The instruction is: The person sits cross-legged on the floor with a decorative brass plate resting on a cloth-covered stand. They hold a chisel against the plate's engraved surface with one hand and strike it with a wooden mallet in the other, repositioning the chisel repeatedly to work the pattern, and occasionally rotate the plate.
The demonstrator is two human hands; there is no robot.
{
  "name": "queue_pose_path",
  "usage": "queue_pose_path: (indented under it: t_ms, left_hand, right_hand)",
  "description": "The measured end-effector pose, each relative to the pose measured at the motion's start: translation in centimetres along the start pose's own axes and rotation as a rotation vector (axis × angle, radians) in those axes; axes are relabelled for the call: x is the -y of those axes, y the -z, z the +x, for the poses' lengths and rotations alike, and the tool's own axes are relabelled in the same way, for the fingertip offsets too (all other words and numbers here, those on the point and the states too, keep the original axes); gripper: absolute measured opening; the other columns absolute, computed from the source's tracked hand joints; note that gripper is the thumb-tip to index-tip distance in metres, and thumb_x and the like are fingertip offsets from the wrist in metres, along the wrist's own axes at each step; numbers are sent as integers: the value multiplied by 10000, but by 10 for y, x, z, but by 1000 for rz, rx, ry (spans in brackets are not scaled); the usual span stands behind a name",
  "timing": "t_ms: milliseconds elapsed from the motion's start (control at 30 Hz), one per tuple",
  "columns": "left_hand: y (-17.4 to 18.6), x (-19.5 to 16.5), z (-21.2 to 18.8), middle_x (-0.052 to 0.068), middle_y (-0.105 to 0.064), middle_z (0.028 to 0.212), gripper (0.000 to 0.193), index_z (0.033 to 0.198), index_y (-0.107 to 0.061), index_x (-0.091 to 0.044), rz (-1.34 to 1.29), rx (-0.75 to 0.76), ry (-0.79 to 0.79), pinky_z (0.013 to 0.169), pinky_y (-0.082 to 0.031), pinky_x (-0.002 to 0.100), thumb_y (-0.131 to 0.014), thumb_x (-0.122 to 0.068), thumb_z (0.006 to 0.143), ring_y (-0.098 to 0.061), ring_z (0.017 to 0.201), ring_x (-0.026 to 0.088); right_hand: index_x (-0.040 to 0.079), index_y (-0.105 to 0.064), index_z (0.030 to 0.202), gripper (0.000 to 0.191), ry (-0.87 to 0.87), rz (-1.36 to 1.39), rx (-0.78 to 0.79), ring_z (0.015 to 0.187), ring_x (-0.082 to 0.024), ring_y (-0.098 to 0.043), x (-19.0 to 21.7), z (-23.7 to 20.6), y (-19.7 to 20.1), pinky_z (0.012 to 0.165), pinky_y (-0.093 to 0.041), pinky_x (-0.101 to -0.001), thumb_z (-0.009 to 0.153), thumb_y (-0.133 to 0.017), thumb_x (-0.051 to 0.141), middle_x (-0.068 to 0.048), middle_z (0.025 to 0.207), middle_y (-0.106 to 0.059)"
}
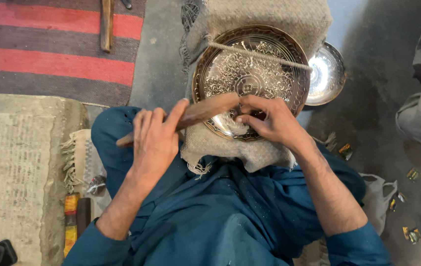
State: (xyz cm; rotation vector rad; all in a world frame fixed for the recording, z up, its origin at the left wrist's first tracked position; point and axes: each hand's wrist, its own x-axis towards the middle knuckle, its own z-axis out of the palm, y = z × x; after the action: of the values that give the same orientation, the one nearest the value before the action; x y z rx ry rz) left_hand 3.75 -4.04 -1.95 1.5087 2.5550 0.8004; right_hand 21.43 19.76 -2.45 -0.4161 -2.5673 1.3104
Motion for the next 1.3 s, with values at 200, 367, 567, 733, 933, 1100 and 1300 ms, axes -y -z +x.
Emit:
queue_pose_path:
  t_ms: [200,367,567,733,933,1100,1300]
  left_hand:
    - [0,0,0,184,-575,1147,724,1515,-475,-178,-7,-5,-22,1065,-449,496,-668,15,844,-576,1138,381]
    - [1,0,0,197,-566,1255,726,1493,-465,-130,-211,-74,-29,1076,-445,487,-643,28,806,-561,1213,395]
    - [1,0,1,185,-561,1216,718,1484,-468,-150,-169,-118,-81,1051,-458,494,-643,8,806,-565,1173,394]
    - [2,5,-1,169,-615,1119,698,1483,-518,-201,123,129,94,1009,-468,499,-694,-14,834,-606,1130,379]
    - [5,5,-2,200,-677,1238,629,1452,-452,-96,-479,58,228,952,-542,449,-632,-33,854,-673,1189,399]
    - [9,-4,2,224,-662,1298,663,1443,-467,-99,-421,120,153,945,-528,456,-643,3,812,-638,1206,428]
    - [13,-11,14,232,-601,1395,759,1529,-385,-113,-482,78,53,994,-514,470,-622,15,820,-596,1282,450]
  right_hand:
    - [45,-682,1256,406,-23,15,13,881,-182,-770,2,-1,1,817,-576,-315,871,-793,116,-90,947,-788]
    - [27,-676,1232,396,10,7,8,875,-191,-758,1,1,2,818,-575,-318,865,-799,109,-103,944,-775]
    - [31,-674,1242,392,76,15,-4,894,-192,-761,0,0,2,836,-568,-320,874,-794,94,-107,954,-773]
    - [45,-684,1257,388,0,61,-3,868,-168,-721,-1,-2,1,809,-574,-315,887,-791,81,-93,944,-755]
    - [21,-648,1253,395,-90,65,-66,913,-138,-740,-3,-5,-1,828,-593,-306,887,-788,73,-93,968,-772]
    - [16,-653,1224,345,-85,73,-56,974,-151,-768,2,-7,-1,857,-609,-309,902,-767,57,-90,1008,-783]
    - [18,-648,1247,355,-62,70,-53,985,-161,-768,6,-7,1,892,-602,-299,906,-742,47,-88,1002,-787]
